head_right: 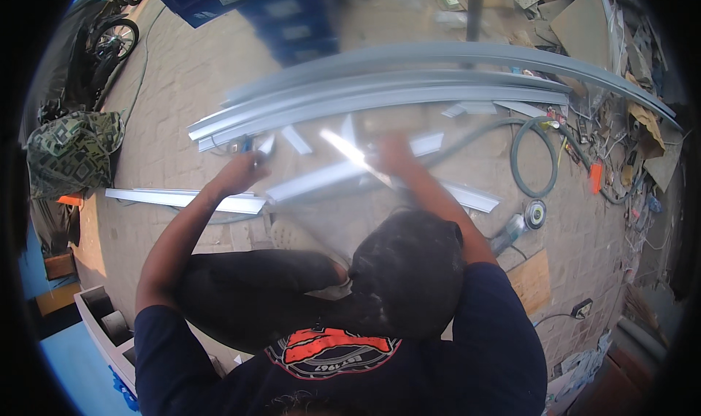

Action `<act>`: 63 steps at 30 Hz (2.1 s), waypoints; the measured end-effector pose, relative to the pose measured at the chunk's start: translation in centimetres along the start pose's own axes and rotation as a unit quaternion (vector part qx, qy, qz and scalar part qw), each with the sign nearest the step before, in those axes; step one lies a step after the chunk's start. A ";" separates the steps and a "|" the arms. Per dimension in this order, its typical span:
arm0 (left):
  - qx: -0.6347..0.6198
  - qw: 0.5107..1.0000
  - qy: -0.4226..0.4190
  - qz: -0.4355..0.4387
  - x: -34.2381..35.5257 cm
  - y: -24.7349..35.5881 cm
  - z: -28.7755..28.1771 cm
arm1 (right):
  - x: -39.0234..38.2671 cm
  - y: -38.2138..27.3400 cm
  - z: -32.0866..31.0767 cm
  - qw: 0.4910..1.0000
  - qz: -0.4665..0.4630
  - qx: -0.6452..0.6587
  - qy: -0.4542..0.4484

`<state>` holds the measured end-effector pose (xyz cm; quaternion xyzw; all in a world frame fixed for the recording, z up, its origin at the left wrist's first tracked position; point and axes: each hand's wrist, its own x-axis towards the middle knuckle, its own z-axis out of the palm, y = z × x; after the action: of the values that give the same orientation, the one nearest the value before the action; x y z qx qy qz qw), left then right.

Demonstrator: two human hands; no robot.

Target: The person sits on the floor and repeatedly measures, marks, and cuts aluminum profiles using a metal square and an angle grinder. Cut pieces are set aside on the floor as the work continues.

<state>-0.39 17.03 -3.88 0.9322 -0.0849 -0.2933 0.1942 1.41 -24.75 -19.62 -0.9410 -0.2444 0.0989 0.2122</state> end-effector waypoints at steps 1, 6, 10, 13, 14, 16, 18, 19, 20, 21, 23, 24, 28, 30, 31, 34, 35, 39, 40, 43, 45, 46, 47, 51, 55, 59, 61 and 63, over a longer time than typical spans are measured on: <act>0.030 0.999 0.011 0.023 -0.3 0.3 0.4 | -0.2 -0.6 0.3 0.999 0.007 -0.029 -0.044; 0.112 0.989 -0.089 0.023 -1.2 -2.3 3.0 | -2.9 -3.1 0.5 0.985 -0.008 -0.023 -0.169; 0.236 0.956 -0.173 0.016 2.6 -4.1 4.7 | -2.1 -3.2 -0.3 0.972 0.073 0.100 -0.198; 0.257 0.963 -0.076 -0.010 8.4 -3.8 5.7 | 1.5 -2.6 -0.1 0.973 0.168 0.157 -0.017; 0.220 0.975 -0.009 -0.018 10.4 -3.7 6.2 | 2.8 -2.3 0.1 0.963 0.204 0.174 0.025; 0.225 0.969 0.102 -0.006 12.7 -3.7 7.9 | 5.2 -2.1 1.0 0.969 0.203 0.139 0.008; 0.292 0.941 0.166 0.044 14.0 -3.8 9.7 | 6.8 -2.1 2.3 0.968 0.214 0.129 -0.018; 0.319 0.934 0.141 0.081 14.2 -4.2 10.3 | 7.1 -2.2 3.0 0.974 0.198 0.105 -0.023; 0.323 0.928 0.157 0.101 14.4 -4.4 10.7 | 7.4 -2.3 3.8 0.980 0.180 0.081 -0.029; 0.325 0.931 0.135 0.102 14.5 -4.7 10.8 | 7.5 -2.4 4.5 0.984 0.163 0.055 -0.044; 0.341 0.932 0.088 0.083 14.3 -5.4 10.3 | 7.4 -2.2 5.5 0.979 0.180 0.081 -0.047; 0.355 0.930 0.065 0.065 14.2 -5.8 9.8 | 7.3 -2.0 5.8 0.974 0.200 0.092 -0.059; 0.271 0.956 0.115 0.015 12.8 -8.9 7.0 | 5.5 -0.9 6.2 0.977 0.180 0.116 0.013; 0.178 0.969 0.169 0.003 10.9 -11.2 6.5 | 4.3 -0.8 6.1 0.966 0.205 0.149 0.062; 0.119 0.976 0.181 -0.005 9.8 -12.1 6.9 | 3.5 -1.0 6.0 0.952 0.201 0.211 0.090; 0.010 0.976 0.202 -0.082 7.6 -13.1 9.2 | 1.6 -2.5 5.2 0.951 0.196 0.208 0.116; 0.020 0.971 0.207 -0.121 7.5 -12.5 10.4 | 1.2 -3.3 5.0 0.954 0.204 0.180 0.125; 0.079 0.968 0.158 -0.178 8.4 -9.1 14.3 | 0.2 -6.0 3.8 0.942 0.196 0.247 0.115; 0.088 0.970 0.138 -0.179 8.5 -8.5 14.7 | 0.0 -6.5 3.6 0.941 0.198 0.255 0.106; 0.051 0.981 0.130 -0.133 8.4 -7.9 14.4 | -0.3 -7.7 3.7 0.940 0.181 0.269 0.107; 0.005 0.986 0.117 -0.118 8.3 -7.9 12.8 | -0.6 -8.2 3.9 0.946 0.159 0.257 0.119; -0.037 0.988 0.122 -0.082 8.4 -7.8 11.8 | -0.7 -8.5 4.0 0.947 0.157 0.262 0.103; -0.084 0.989 0.112 -0.055 8.4 -7.7 10.4 | -0.7 -8.9 4.1 0.947 0.152 0.268 0.087; -0.333 0.943 0.007 0.025 6.0 -5.2 6.0 | 0.4 -12.0 3.8 0.909 0.188 0.370 -0.017; -0.465 0.884 -0.001 0.046 1.9 -0.7 5.5 | 1.7 -15.9 2.2 0.902 0.089 0.420 -0.054; -0.535 0.841 -0.063 -0.045 -2.1 0.0 7.1 | 0.1 -17.4 0.7 0.941 -0.050 0.293 -0.160; -0.475 0.875 -0.086 -0.041 -3.7 -1.3 8.1 | -1.5 -16.9 0.7 0.919 -0.079 0.323 -0.210; -0.301 0.947 -0.102 0.051 -4.8 -3.8 8.1 | -4.7 -14.4 1.0 0.922 -0.048 0.326 -0.201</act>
<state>-8.84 19.29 -9.04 0.7898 -0.0596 -0.3881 0.4712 -8.99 -15.36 -13.64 -0.7671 -0.2815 0.3499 0.4582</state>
